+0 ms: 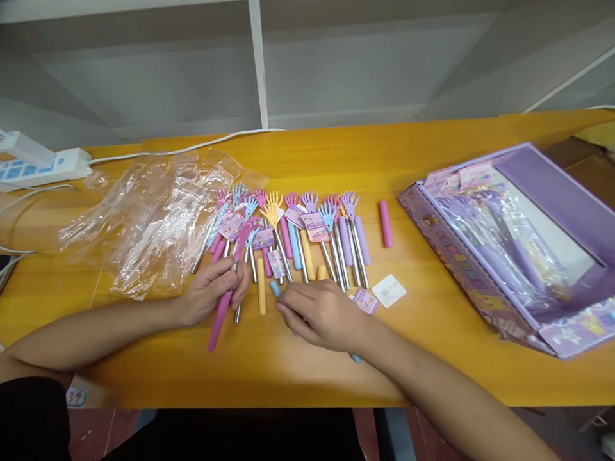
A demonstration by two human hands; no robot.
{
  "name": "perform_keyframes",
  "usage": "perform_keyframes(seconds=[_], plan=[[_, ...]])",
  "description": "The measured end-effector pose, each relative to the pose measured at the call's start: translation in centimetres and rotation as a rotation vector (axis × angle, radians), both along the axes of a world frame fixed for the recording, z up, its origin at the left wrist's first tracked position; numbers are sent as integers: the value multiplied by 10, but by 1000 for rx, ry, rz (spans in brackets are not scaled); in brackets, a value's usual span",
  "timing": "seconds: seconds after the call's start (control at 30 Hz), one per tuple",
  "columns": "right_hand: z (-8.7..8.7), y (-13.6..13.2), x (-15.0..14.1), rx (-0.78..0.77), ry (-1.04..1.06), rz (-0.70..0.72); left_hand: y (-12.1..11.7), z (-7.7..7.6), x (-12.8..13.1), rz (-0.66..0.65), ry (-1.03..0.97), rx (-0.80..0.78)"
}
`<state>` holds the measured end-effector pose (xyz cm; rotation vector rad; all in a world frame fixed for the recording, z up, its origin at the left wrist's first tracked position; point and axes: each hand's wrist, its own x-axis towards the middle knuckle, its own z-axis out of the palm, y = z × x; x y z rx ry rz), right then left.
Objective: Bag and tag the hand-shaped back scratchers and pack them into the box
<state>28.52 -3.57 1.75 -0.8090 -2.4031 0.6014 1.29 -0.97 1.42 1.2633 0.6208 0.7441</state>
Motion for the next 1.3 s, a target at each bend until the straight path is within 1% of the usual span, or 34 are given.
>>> perform_keyframes(seconds=[0.17,0.2,0.27,0.4,0.5,0.57,0.6,0.67,0.7,0.77,0.8,0.83,0.9,0.93,0.97,1.03,1.1,1.17,1.2,1.23,1.3], plan=[[-2,5,5,48,40,-38,0,2,0,1,141,113],[-3,5,6,42,45,-42,0,2,1,-7,152,112],[-4,5,6,11,55,-27,0,5,1,-35,158,46],[-2,-2,2,-123,52,61,-6,12,4,-75,52,-121],[1,-9,-6,-240,62,121,-14,16,9,-53,4,-154],[3,-13,-12,-301,62,129,-18,19,13,-58,21,-152],[4,-15,-14,-329,58,122,-18,22,14,-67,39,-127],[7,-17,-17,-380,55,100,-13,31,12,-123,126,27],[8,-17,-18,-405,62,97,-8,39,9,-139,207,155],[10,-16,-17,-457,92,96,6,58,-4,-290,486,516],[11,-15,-16,-473,120,87,14,68,-14,-295,654,659],[11,-14,-14,-477,153,72,23,78,-25,-257,822,774],[10,-12,-10,-452,212,18,37,95,-49,-157,1150,914],[10,-11,-8,-429,236,-9,43,100,-60,-117,1276,960],[9,-11,-7,-405,253,-27,47,104,-70,-122,1383,968],[6,-11,-5,-369,272,-40,53,106,-82,-185,1514,891],[5,-10,-4,-339,281,-43,56,102,-85,-268,1507,727],[4,-9,-5,-303,283,-47,56,97,-82,-303,1447,580],[4,-9,-5,-288,282,-49,55,95,-79,-313,1433,533],[3,-8,-5,-275,282,-51,53,94,-76,-325,1437,511],[3,-7,-5,-265,279,-53,49,92,-73,-324,1456,550]])
